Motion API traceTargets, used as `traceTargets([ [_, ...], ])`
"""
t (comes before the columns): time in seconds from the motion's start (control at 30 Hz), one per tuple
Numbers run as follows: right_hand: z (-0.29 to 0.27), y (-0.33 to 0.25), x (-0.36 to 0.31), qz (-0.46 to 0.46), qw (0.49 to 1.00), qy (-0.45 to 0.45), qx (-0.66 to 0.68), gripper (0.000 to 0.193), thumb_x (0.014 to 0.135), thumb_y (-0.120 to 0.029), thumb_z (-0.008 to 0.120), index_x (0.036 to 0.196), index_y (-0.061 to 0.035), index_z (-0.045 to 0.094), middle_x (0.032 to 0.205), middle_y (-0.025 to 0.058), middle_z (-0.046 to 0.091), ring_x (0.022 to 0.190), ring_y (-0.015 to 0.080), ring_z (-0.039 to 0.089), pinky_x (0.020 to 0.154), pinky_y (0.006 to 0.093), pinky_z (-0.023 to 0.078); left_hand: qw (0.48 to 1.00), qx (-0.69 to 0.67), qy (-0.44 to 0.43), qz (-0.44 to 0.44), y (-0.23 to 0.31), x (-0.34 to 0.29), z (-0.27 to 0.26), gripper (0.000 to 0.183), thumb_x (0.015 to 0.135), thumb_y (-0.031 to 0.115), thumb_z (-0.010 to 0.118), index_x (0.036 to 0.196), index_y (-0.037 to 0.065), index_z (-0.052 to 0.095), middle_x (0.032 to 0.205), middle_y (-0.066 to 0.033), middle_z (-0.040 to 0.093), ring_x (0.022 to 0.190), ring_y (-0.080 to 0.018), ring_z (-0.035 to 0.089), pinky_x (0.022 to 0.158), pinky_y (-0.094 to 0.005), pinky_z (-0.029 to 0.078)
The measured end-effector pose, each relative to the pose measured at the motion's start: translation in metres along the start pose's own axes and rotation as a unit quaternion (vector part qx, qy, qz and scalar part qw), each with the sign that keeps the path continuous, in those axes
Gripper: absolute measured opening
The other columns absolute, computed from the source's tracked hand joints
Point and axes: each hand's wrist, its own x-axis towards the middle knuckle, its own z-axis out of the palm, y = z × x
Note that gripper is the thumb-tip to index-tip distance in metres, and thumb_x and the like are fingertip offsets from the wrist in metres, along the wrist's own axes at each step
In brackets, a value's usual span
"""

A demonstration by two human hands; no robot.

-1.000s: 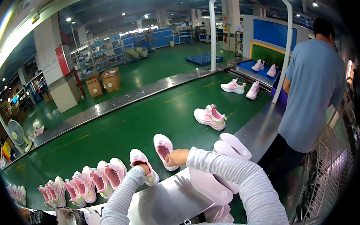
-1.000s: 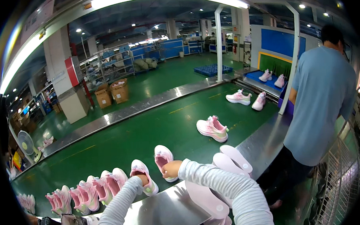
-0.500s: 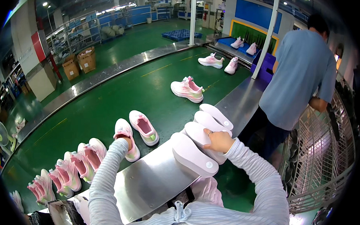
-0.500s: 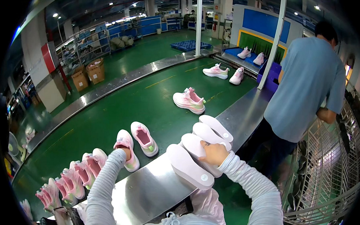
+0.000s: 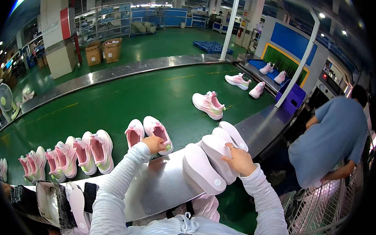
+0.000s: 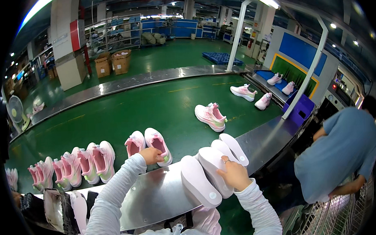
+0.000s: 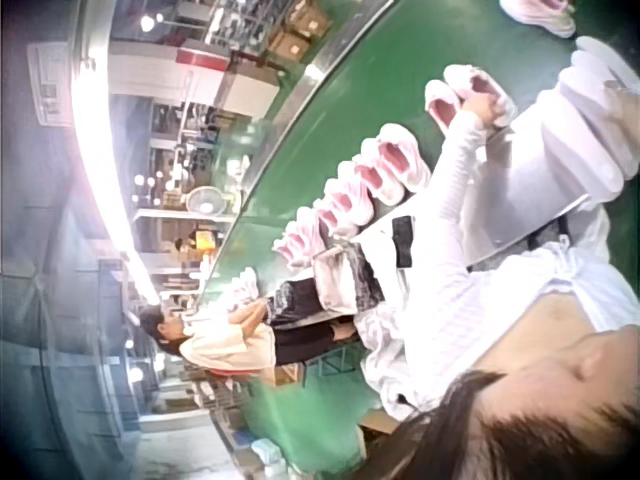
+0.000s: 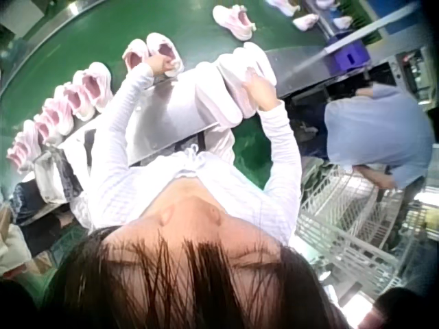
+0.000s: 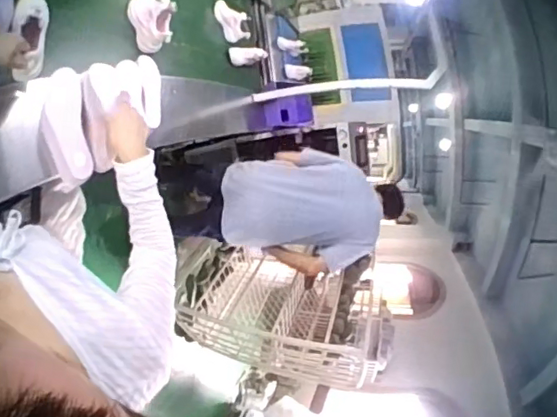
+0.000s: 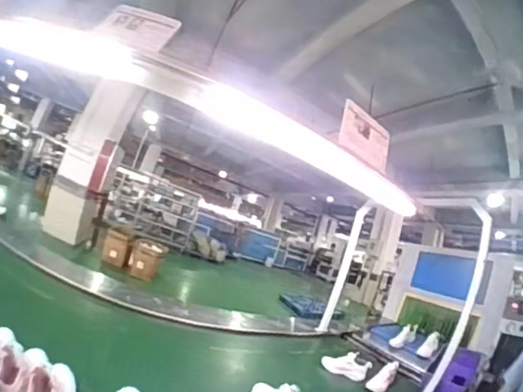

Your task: The person inserts pink insoles into pink and white sneakers on a moving conveyor belt. They pick up each insole, place it into a shoe, and then move the shoe forward along the belt.

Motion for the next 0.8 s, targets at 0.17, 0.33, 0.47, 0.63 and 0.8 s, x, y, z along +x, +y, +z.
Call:
traceTargets([
  [0.17,-0.025,-0.024,0.034,-0.075,0.965,-0.103,0.23,0.03,0.083,-0.029,0.06,0.096,-0.0019,0.063,0.072,0.0174,0.064,0.069,0.0265,0.064,0.065,0.0365,0.048,0.923,0.042,0.383,-0.003,-0.014,0.011,-0.003,0.058,0.072,0.017,0.072,0.122,0.001,0.048,0.126,-0.0193,0.048,0.119,-0.0358,0.045,0.101,-0.0392,0.038],
  [0.33,0.042,-0.074,0.131,-0.172,0.925,-0.213,0.264,0.026,0.082,-0.026,0.058,0.092,-0.0036,0.067,0.073,0.0127,0.065,0.067,0.0236,0.063,0.062,0.0341,0.048,0.959,-0.085,0.212,-0.168,-0.051,0.041,0.013,0.043,0.085,0.034,0.056,0.112,0.002,0.056,0.099,-0.0236,0.062,0.093,-0.0399,0.06,0.083,-0.044,0.047],
  [0.47,0.101,-0.102,0.212,-0.378,0.869,-0.244,0.208,0.031,0.074,-0.03,0.062,0.09,-0.0042,0.07,0.086,0.0166,0.067,0.076,0.0264,0.065,0.069,0.0347,0.049,0.932,-0.102,0.302,-0.172,-0.068,0.045,0.021,0.039,0.087,0.038,0.052,0.09,0.001,0.066,0.082,-0.0228,0.065,0.079,-0.0395,0.063,0.074,-0.046,0.048],
  [0.63,0.148,-0.153,0.22,-0.048,0.975,-0.186,0.11,0.043,0.071,-0.042,0.066,0.095,-0.0055,0.069,0.092,0.0203,0.067,0.087,0.0334,0.066,0.079,0.0382,0.051,0.929,-0.1,0.307,-0.183,-0.066,0.042,0.022,0.039,0.087,0.038,0.051,0.084,0.002,0.067,0.079,-0.0218,0.065,0.074,-0.0391,0.063,0.069,-0.0462,0.048],
  [0.8,0.188,-0.175,0.211,-0.105,0.986,-0.067,0.111,0.036,0.082,-0.04,0.056,0.095,-0.0084,0.068,0.095,0.0175,0.067,0.088,0.0337,0.064,0.081,0.0416,0.051,0.932,-0.141,0.299,-0.149,-0.065,0.041,0.026,0.036,0.088,0.04,0.05,0.089,0.01,0.07,0.081,-0.0193,0.066,0.075,-0.0372,0.063,0.069,-0.0457,0.048],
])
